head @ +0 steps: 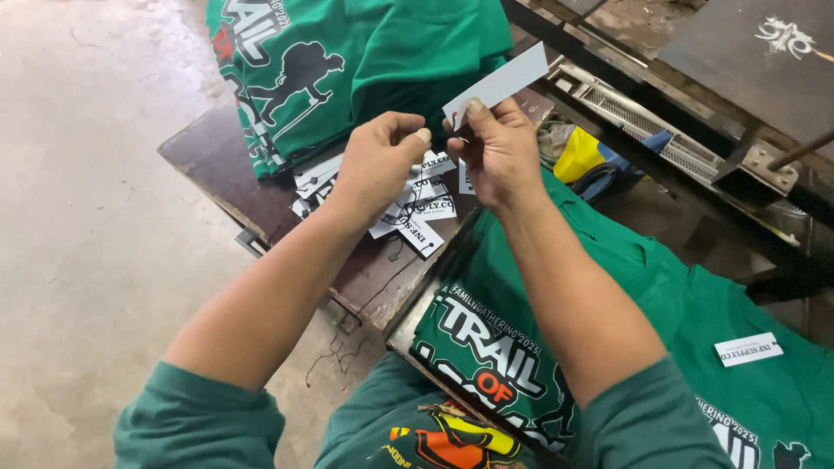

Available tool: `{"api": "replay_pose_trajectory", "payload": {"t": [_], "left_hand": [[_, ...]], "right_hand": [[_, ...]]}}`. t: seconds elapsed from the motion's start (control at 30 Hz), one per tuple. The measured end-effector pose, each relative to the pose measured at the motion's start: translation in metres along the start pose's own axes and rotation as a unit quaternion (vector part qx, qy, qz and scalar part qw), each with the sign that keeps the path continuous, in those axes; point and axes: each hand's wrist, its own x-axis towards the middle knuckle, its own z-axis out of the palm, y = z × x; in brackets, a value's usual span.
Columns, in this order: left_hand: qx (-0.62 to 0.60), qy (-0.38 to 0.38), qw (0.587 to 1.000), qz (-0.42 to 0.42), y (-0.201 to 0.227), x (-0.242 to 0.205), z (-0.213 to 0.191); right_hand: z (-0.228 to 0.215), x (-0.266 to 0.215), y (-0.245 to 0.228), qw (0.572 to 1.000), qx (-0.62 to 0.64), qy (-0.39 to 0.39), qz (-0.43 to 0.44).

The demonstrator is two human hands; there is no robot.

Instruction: The person attaches white tags to a stack of green t-shirts. They pick up a tag, thread it through the neck of a shirt, and then move the shirt to a separate pile. This process is repeated for multiple shirts.

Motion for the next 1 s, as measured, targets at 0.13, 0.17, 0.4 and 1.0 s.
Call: {"api": "replay_pose_trajectory", "payload": {"t": [0.13, 0.17, 0.4, 1.0], "left_hand": [[0.036, 0.012, 0.999, -0.001, 0.000, -0.005, -0.001], [0.062, 0.022, 0.998, 0.002, -0.002, -0.003, -0.001], [0.207, 0.134, 0.959, 0.137, -0.026, 0.006, -0.003], [0.067, -0.009, 0.972, 0.224, 0.023, -0.035, 0.132]], "right_hand": [[-0.001, 0.003, -0.003, 0.999, 0.018, -0.010, 0.029], [0.000, 0.003, -0.005, 0.999, 0.031, -0.010, 0.032], [-0.003, 0.013, -0.023, 0.993, 0.094, 0.027, 0.072], [-0.094, -0.072, -0.125, 0.998, 0.003, 0.035, 0.046]]}}
